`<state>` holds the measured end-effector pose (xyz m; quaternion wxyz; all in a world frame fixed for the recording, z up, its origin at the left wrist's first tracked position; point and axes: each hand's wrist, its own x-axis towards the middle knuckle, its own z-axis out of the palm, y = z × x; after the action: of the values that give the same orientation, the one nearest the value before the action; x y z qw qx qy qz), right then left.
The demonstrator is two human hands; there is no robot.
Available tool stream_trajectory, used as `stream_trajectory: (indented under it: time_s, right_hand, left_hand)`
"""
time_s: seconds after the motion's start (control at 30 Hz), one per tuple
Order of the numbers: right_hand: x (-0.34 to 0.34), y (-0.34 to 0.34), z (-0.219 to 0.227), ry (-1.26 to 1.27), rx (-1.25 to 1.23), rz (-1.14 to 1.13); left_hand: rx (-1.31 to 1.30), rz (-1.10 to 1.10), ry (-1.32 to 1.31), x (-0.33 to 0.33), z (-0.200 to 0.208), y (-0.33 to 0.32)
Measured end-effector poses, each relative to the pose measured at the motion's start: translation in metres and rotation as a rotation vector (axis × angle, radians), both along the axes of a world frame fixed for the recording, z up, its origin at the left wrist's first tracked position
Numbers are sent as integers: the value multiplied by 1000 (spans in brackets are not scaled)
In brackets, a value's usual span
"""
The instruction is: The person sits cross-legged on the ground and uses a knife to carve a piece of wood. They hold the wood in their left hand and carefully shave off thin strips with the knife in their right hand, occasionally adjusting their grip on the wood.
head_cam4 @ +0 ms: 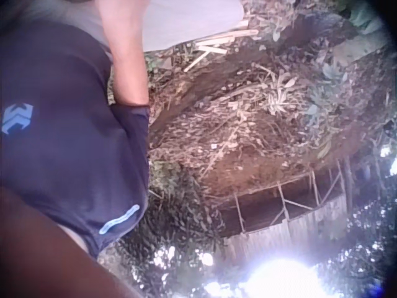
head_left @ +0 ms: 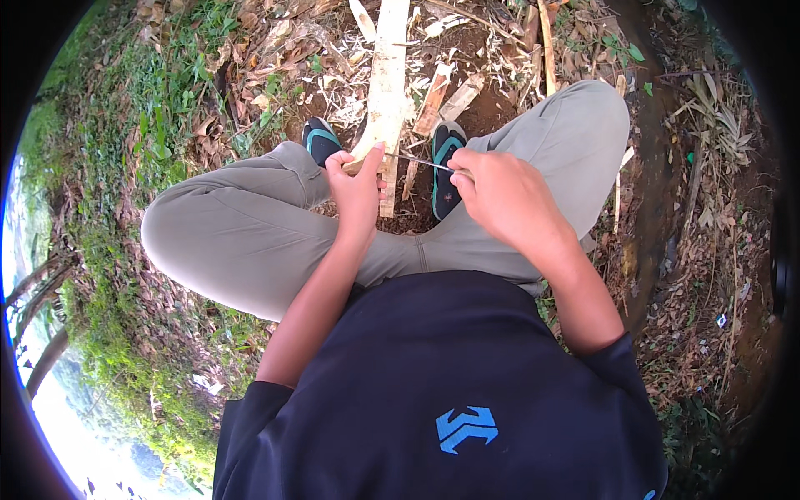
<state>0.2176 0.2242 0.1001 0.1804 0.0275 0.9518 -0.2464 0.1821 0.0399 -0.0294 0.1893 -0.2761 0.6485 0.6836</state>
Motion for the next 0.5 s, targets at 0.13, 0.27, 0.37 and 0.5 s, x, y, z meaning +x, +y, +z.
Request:
stream_trajectory:
  time_s: [0.13,0.27,0.37,0.5]
  right_hand:
    - [2,-5,-7,-4,25,55]
    - [17,-34,-5,78,262,120]
    - [31,-54,-10,155,429,150]
    - [32,-59,-15,247,478,153]
  left_hand:
    - [28,17,-40,3,-3,0]
    - [10,9,-88,6,-1,-2]
    - [27,30,-67,3,1,0]
    - [22,21,-54,4,-6,-3]
